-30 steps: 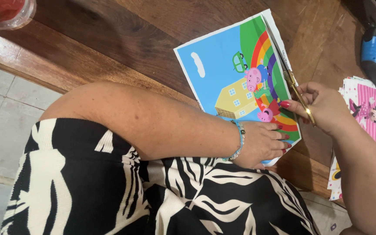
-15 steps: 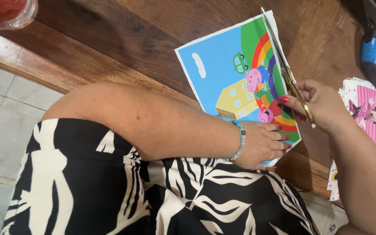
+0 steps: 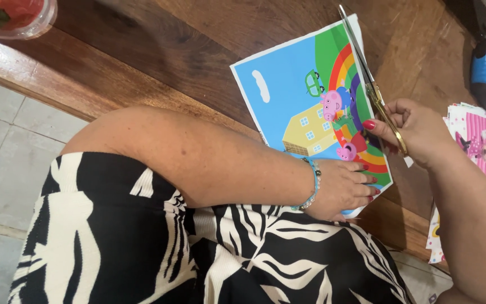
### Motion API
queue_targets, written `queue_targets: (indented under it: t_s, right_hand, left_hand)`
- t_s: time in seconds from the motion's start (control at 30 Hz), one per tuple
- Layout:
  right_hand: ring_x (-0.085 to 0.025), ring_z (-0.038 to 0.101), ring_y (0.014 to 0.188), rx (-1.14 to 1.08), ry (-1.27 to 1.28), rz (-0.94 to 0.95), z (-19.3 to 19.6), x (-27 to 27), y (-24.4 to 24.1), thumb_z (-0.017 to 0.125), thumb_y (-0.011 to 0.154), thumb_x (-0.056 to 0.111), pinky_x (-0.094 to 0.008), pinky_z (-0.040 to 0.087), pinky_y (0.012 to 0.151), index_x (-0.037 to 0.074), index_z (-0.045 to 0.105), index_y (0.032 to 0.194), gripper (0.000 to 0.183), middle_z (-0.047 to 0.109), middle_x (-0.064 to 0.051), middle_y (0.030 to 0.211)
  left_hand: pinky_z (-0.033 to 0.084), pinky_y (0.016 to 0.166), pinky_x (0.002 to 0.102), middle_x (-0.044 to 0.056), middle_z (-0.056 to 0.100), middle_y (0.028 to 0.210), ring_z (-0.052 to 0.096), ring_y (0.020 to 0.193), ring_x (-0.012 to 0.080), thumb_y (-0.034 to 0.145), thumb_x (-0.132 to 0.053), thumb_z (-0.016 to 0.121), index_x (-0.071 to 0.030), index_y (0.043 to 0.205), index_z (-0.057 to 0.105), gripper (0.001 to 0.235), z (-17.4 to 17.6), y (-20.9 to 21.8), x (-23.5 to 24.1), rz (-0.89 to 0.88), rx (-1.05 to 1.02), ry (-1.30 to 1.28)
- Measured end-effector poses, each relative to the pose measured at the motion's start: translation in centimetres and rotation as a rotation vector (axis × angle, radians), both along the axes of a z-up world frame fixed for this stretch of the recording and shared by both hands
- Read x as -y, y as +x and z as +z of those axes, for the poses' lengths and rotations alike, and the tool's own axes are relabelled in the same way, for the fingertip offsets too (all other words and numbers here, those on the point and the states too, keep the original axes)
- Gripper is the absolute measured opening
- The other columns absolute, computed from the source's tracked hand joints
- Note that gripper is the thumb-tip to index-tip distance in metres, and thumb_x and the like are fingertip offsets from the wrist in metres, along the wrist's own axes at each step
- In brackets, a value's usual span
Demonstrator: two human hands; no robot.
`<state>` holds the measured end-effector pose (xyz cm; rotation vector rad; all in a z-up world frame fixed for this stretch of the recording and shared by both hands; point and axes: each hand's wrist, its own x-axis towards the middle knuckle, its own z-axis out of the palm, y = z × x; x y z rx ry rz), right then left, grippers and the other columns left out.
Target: The person uses gold-handled scissors to cut the white borders off a colorful printed sheet featuring cartoon characters. They rotate the paper to trim all sides and then place the trimmed sheet on top of a stack of similar papers.
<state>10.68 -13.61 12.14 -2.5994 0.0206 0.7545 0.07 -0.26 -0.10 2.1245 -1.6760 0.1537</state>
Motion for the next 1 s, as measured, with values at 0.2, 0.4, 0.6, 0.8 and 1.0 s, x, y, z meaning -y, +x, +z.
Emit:
queue_targets:
  t_s: [0.2,0.4,0.6,0.8,1.0]
  right_hand:
    - [-0.019,0.053,0.047,0.007,-0.051,-0.013,0.8,-1.2,0.2,0.081,0.092,0.030,-0.031,0.035,0.045,0.005,0.060,0.100,0.034,0.067,-0.012,0.063]
    - [-0.019,0.050,0.043,0.002,0.006,-0.042,0.3,-0.8,0.5,0.081,0.092,0.028,-0.031,0.035,0.041,0.004,0.059,0.099,0.033,0.064,-0.013,0.060]
    - [-0.019,0.050,0.044,0.011,-0.071,0.001,0.7,-1.6,1.4,0.082,0.091,0.033,-0.030,0.034,0.044,0.005,0.058,0.099,0.037,0.066,-0.012,0.060]
    - [-0.017,0.051,0.046,0.028,-0.113,0.041,0.6,-1.4,1.9,0.082,0.092,0.036,-0.030,0.035,0.048,0.008,0.058,0.096,0.037,0.065,-0.009,0.059]
    - [-0.017,0.057,0.052,0.025,-0.149,0.024,1.1,-2.1,2.2,0.083,0.090,0.037,-0.031,0.039,0.052,0.008,0.061,0.098,0.038,0.070,-0.009,0.067]
  left_hand:
    - [0.020,0.124,0.050,0.004,0.053,0.152,0.036,0.149,0.0289,0.097,-0.058,0.041,-0.014,0.144,0.056,0.067,-0.5,-0.1,0.3,0.011,0.022,-0.026]
    - [0.020,0.125,0.050,0.004,0.055,0.150,0.038,0.148,0.0293,0.097,-0.054,0.042,-0.013,0.143,0.058,0.064,-0.2,-0.2,0.1,0.004,-0.002,-0.047]
    - [0.020,0.125,0.050,0.003,0.055,0.150,0.038,0.148,0.0289,0.095,-0.055,0.044,-0.014,0.143,0.058,0.064,-0.3,-0.1,0.3,0.014,-0.008,-0.042]
    - [0.022,0.124,0.051,0.004,0.058,0.145,0.041,0.145,0.0297,0.094,-0.056,0.048,-0.013,0.139,0.060,0.064,-0.3,-0.1,0.3,0.016,-0.008,-0.065]
    - [0.021,0.124,0.051,0.004,0.060,0.143,0.042,0.144,0.0298,0.093,-0.056,0.051,-0.013,0.139,0.061,0.064,-0.3,0.0,0.3,0.004,-0.028,-0.071]
